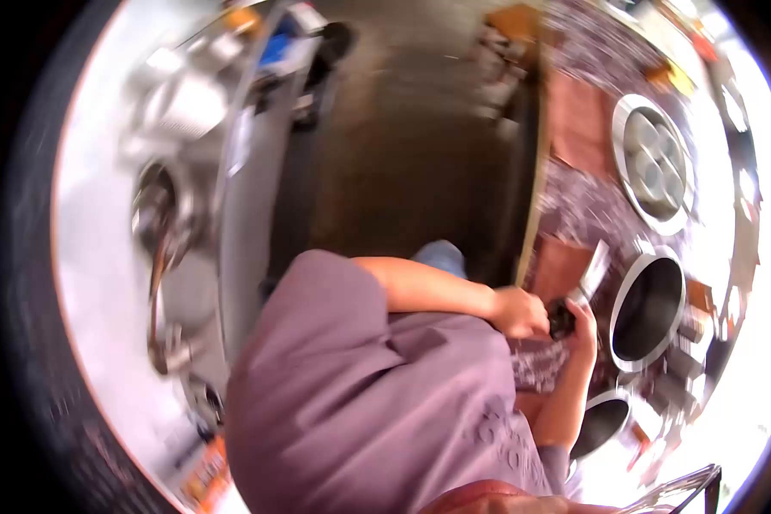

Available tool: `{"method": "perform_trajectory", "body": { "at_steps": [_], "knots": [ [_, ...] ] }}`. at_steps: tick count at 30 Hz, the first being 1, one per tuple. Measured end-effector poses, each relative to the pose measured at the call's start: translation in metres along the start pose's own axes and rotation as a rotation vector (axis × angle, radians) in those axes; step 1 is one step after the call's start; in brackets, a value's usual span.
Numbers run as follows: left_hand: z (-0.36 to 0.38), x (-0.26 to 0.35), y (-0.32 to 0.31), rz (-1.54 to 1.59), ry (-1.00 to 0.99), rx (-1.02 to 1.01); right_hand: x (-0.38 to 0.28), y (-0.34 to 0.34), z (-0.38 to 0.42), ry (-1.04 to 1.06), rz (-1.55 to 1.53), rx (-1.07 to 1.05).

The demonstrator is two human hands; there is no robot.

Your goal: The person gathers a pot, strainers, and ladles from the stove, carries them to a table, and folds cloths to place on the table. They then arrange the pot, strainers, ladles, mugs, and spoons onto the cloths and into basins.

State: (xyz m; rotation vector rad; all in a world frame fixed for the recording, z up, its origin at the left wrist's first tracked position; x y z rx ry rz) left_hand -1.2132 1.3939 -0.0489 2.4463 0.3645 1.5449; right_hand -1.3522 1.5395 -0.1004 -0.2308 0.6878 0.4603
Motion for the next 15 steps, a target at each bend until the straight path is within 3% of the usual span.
{"method": "perform_trajectory", "body": {
  "at_steps": [2, 3, 4, 7, 11, 13, 15],
  "knots": [
    [-0.010, -0.034, -0.015, -0.179, 0.006, 0.014, 0.001, 0.050, -0.011, 0.064, 0.396, 0.156],
    [-0.011, -0.059, -0.027, -0.272, 0.021, -0.073, 0.005, 0.066, -0.011, 0.087, 0.511, 0.188],
    [-0.019, -0.069, -0.026, -0.334, 0.039, -0.081, -0.018, 0.057, 0.015, -0.042, 0.716, 0.266],
    [-0.030, -0.108, -0.029, -0.580, 0.043, -0.224, -0.001, 0.092, 0.007, 0.017, 0.809, 0.295],
    [-0.075, -0.129, -0.019, -0.573, -0.049, -0.504, 0.009, 0.109, 0.000, -0.053, 0.883, 0.323],
    [-0.103, -0.144, -0.005, -0.401, 0.126, -0.613, -0.007, 0.099, 0.006, 0.251, 0.986, 0.579],
    [-0.150, -0.168, 0.025, -0.273, 0.003, -0.229, -0.043, 0.074, 0.019, 0.489, 1.098, 0.749]
  ]
}}
Point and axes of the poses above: each hand's wrist, its own z-axis away from the middle knuckle, its own y-axis out of the back of the hand, x = y × z, the point moved 5 cm from there along -z, towards the middle knuckle, and after that the axes turned 13 degrees about x, right-handed, at the moved point
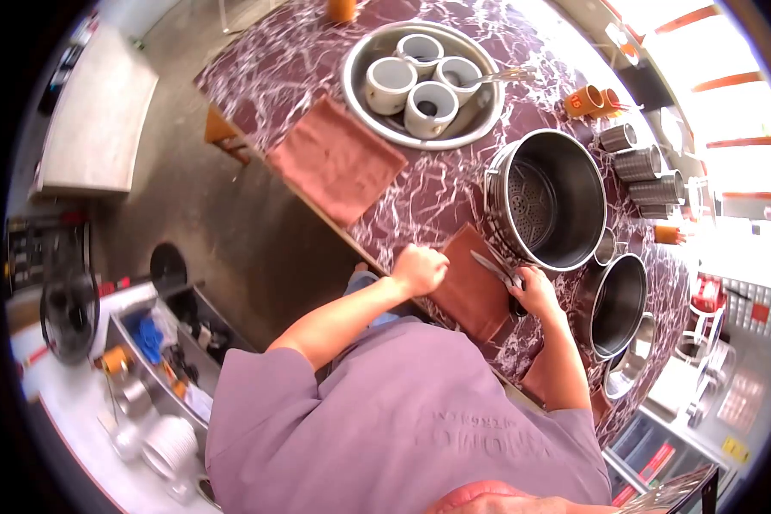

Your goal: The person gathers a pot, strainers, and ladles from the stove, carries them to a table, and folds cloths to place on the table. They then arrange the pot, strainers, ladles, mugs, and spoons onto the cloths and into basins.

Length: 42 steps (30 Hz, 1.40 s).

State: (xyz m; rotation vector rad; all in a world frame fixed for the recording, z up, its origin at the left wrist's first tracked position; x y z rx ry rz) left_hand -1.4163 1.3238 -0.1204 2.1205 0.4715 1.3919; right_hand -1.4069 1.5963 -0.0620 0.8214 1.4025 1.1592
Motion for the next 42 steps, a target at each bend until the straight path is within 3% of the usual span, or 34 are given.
{"method": "perform_trajectory", "body": {
  "at_steps": [3, 5, 8, 9, 12, 14, 18, 19, 20, 22, 23, 25, 30, 32, 34, 36, 37, 38, 40, 42],
  "knots": [
    [-0.066, -0.073, 0.056, 0.059, 0.011, 0.289, -0.053, 0.028, -0.067, -0.132, -0.320, 0.001],
    [-0.103, -0.121, 0.089, -0.145, 0.009, 0.314, -0.088, 0.047, -0.136, 0.079, -0.233, 0.250],
    [-0.141, -0.182, 0.120, -0.151, 0.021, 0.411, -0.116, 0.039, -0.254, 0.126, -0.302, 0.311],
    [-0.143, -0.196, 0.124, -0.148, 0.021, 0.399, -0.125, 0.033, -0.296, 0.013, -0.370, 0.238],
    [-0.145, -0.216, 0.124, -0.255, -0.074, 0.223, -0.140, 0.005, -0.406, 0.084, -0.318, 0.421],
    [-0.150, -0.211, 0.124, -0.268, -0.020, 0.227, -0.132, -0.029, -0.473, 0.090, -0.215, 0.461],
    [-0.150, -0.216, 0.119, -0.297, -0.009, 0.224, -0.145, -0.064, -0.551, -0.244, 0.090, 0.072],
    [-0.151, -0.217, 0.120, -0.294, 0.001, 0.217, -0.153, -0.063, -0.559, -0.316, 0.047, -0.075],
    [-0.152, -0.216, 0.121, -0.282, -0.001, 0.222, -0.160, -0.064, -0.566, -0.308, 0.058, -0.034],
    [-0.153, -0.217, 0.120, -0.281, 0.009, 0.211, -0.176, -0.066, -0.574, -0.164, 0.140, -0.258],
    [-0.152, -0.218, 0.120, -0.279, 0.007, 0.207, -0.183, -0.062, -0.578, -0.169, 0.140, -0.259],
    [-0.153, -0.218, 0.120, -0.267, 0.018, 0.201, -0.186, -0.072, -0.571, -0.447, -0.128, -0.549],
    [-0.157, -0.220, 0.123, -0.264, 0.020, 0.189, -0.144, -0.111, -0.570, -0.750, -0.344, -0.504],
    [-0.152, -0.219, 0.119, -0.269, 0.029, 0.181, -0.115, -0.144, -0.565, -0.939, -0.657, -0.411],
    [-0.151, -0.221, 0.118, -0.265, 0.028, 0.198, -0.116, -0.147, -0.566, -0.921, -0.687, -0.423],
    [-0.151, -0.222, 0.119, -0.264, 0.030, 0.186, -0.116, -0.145, -0.563, -1.030, -0.763, -0.262],
    [-0.152, -0.220, 0.119, -0.265, 0.026, 0.193, -0.103, -0.157, -0.570, -1.028, -0.769, -0.262],
    [-0.152, -0.219, 0.119, -0.263, 0.022, 0.198, -0.094, -0.163, -0.585, -0.690, -0.408, -0.329],
    [-0.151, -0.218, 0.119, -0.280, 0.024, 0.190, -0.097, -0.152, -0.588, -0.351, -0.055, -0.373],
    [-0.153, -0.217, 0.117, -0.291, 0.015, 0.184, -0.126, -0.088, -0.573, -0.306, 0.068, -0.290]
  ]
}}
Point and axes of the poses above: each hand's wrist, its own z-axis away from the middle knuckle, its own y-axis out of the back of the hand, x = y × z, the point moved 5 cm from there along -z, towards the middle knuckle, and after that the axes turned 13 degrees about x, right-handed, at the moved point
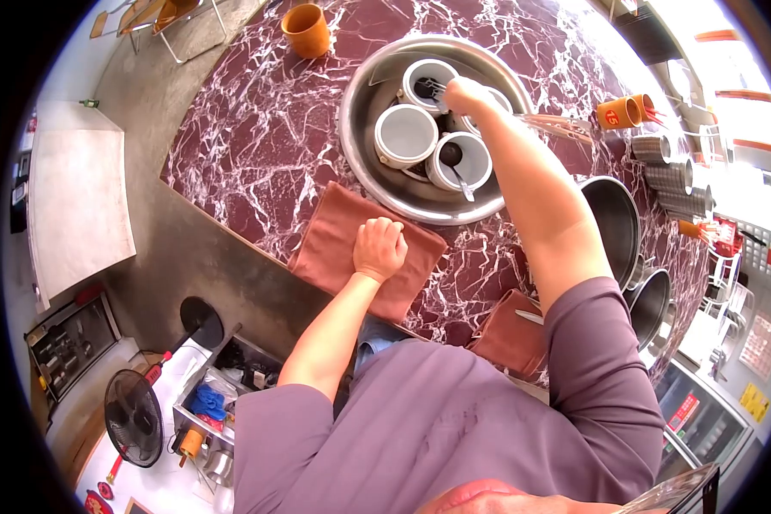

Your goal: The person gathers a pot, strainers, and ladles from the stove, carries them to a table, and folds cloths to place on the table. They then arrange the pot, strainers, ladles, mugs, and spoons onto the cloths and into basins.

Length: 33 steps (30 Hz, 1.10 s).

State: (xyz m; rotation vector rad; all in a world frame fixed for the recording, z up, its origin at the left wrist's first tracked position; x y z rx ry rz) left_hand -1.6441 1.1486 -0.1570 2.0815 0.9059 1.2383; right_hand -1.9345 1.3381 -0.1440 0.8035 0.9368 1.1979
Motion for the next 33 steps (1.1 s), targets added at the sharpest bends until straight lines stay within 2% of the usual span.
{"method": "perform_trajectory", "body": {
  "at_steps": [1, 4, 5, 6, 7, 10, 12, 14, 16, 17, 19, 20, 21, 22, 23, 24, 25, 26, 27, 28, 29, 30, 31, 32, 33],
  "knots": [
    [0.000, 0.000, 0.000, -0.002, -0.002, 0.000, -0.003, 0.014, 0.010, 0.109, 0.066, 0.128],
    [0.000, 0.003, 0.001, -0.001, -0.018, -0.008, -0.002, 0.056, 0.041, 0.207, 0.048, 0.219],
    [-0.001, 0.003, 0.002, -0.009, -0.020, 0.007, 0.003, 0.069, 0.051, 0.156, 0.022, 0.179],
    [-0.001, 0.005, 0.002, -0.010, -0.027, 0.023, 0.017, 0.074, 0.052, 0.199, 0.120, 0.232],
    [0.001, 0.005, 0.001, -0.052, -0.042, 0.026, 0.029, 0.090, 0.073, 0.198, 0.063, 0.277],
    [0.003, 0.007, -0.002, -0.092, -0.100, 0.044, 0.097, 0.146, 0.167, 0.187, -0.203, 0.491],
    [0.003, 0.011, -0.003, -0.092, -0.125, 0.019, 0.179, 0.172, 0.241, 0.249, -0.312, 0.692],
    [0.000, 0.015, -0.004, -0.033, -0.130, 0.000, 0.280, 0.183, 0.318, 0.116, -0.269, 0.884],
    [-0.007, 0.006, -0.004, 0.076, -0.103, -0.013, 0.389, 0.165, 0.395, -0.411, -0.505, 0.812],
    [-0.014, -0.007, -0.002, 0.226, 0.139, -0.062, 0.457, 0.138, 0.431, -0.498, -0.424, 0.899],
    [-0.043, -0.028, 0.008, 0.049, 0.175, -0.023, 0.523, 0.097, 0.491, -0.713, -0.391, 0.924],
    [-0.073, -0.016, 0.019, 0.064, 0.102, -0.007, 0.529, 0.080, 0.516, -0.828, -0.443, 0.871],
    [-0.093, -0.044, 0.007, 0.167, 0.174, 0.012, 0.537, 0.060, 0.528, -0.845, -0.466, 0.791],
    [-0.122, -0.048, 0.004, -0.006, 0.316, -0.079, 0.542, 0.040, 0.531, -0.842, -0.496, 0.703],
    [-0.146, -0.057, -0.005, 0.160, 0.314, -0.038, 0.533, 0.034, 0.530, -0.656, -0.223, 0.650],
    [-0.173, -0.051, -0.009, 0.040, 0.267, -0.065, 0.556, -0.004, 0.523, -0.759, -0.421, 0.599],
    [-0.201, -0.043, -0.010, -0.034, 0.159, -0.066, 0.568, -0.029, 0.511, -0.674, -0.460, 0.531],
    [-0.224, -0.035, -0.010, -0.145, 0.221, -0.058, 0.570, -0.040, 0.498, -0.768, -0.381, 0.479],
    [-0.243, -0.056, -0.024, -0.083, 0.286, -0.027, 0.601, -0.073, 0.491, -0.802, -0.550, 0.499],
    [-0.263, -0.061, -0.036, -0.160, 0.283, -0.046, 0.610, -0.085, 0.485, -0.788, -0.755, 0.567],
    [-0.281, -0.075, -0.054, -0.228, 0.197, -0.011, 0.578, -0.063, 0.483, -0.925, -0.825, 0.523],
    [-0.291, -0.073, -0.067, -0.297, 0.261, -0.065, 0.543, -0.042, 0.486, -1.072, -0.847, 0.516],
    [-0.299, -0.066, -0.074, -0.394, 0.266, -0.105, 0.553, -0.056, 0.489, -1.086, -0.982, 0.528],
    [-0.304, -0.064, -0.084, -0.482, 0.271, -0.160, 0.555, -0.058, 0.499, -1.075, -0.918, 0.577],
    [-0.309, -0.064, -0.090, -0.539, 0.243, -0.195, 0.555, -0.053, 0.515, -1.066, -0.669, 0.608]
  ]
}}
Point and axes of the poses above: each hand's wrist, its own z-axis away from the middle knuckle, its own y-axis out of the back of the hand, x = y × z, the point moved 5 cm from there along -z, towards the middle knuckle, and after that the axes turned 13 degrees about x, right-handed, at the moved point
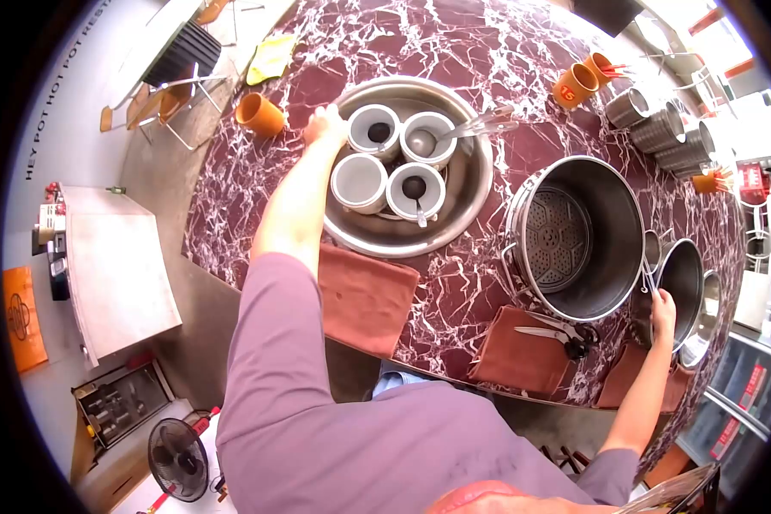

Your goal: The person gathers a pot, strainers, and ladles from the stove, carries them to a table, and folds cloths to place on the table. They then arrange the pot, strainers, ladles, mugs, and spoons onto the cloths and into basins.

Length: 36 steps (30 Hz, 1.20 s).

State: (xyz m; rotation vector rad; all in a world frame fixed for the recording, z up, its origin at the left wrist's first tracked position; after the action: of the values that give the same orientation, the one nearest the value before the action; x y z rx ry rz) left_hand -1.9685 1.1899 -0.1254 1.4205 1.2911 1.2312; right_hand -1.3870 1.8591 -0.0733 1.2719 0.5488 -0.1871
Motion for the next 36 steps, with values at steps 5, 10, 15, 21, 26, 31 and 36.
{"method": "perform_trajectory", "body": {
  "at_steps": [5, 10, 15, 21, 26, 31, 36],
  "knots": [
    [-0.025, 0.001, -0.024, -0.147, -0.139, 0.106, 0.058, 0.065, 0.054, 0.186, -0.045, 0.200],
    [-0.032, -0.031, -0.044, -0.076, -0.096, -0.008, 0.059, 0.070, 0.128, -0.042, -0.095, 0.151],
    [-0.030, -0.030, -0.016, 0.083, -0.200, -0.049, 0.064, 0.042, 0.135, 0.160, 0.051, 0.135],
    [-0.005, -0.096, 0.055, 0.350, -0.020, 0.189, -0.025, 0.009, 0.153, 0.026, -0.145, 0.037],
    [0.040, -0.156, 0.048, 0.502, 0.109, 0.348, -0.201, -0.063, 0.178, 0.442, -0.414, 0.059],
    [0.072, -0.163, 0.032, 0.465, 0.127, 0.286, -0.415, -0.135, 0.269, 1.347, -0.264, 0.104],
    [0.089, -0.153, 0.038, 0.467, 0.109, 0.175, -0.495, -0.263, 0.263, 1.705, 0.550, 0.086]
  ]
}}
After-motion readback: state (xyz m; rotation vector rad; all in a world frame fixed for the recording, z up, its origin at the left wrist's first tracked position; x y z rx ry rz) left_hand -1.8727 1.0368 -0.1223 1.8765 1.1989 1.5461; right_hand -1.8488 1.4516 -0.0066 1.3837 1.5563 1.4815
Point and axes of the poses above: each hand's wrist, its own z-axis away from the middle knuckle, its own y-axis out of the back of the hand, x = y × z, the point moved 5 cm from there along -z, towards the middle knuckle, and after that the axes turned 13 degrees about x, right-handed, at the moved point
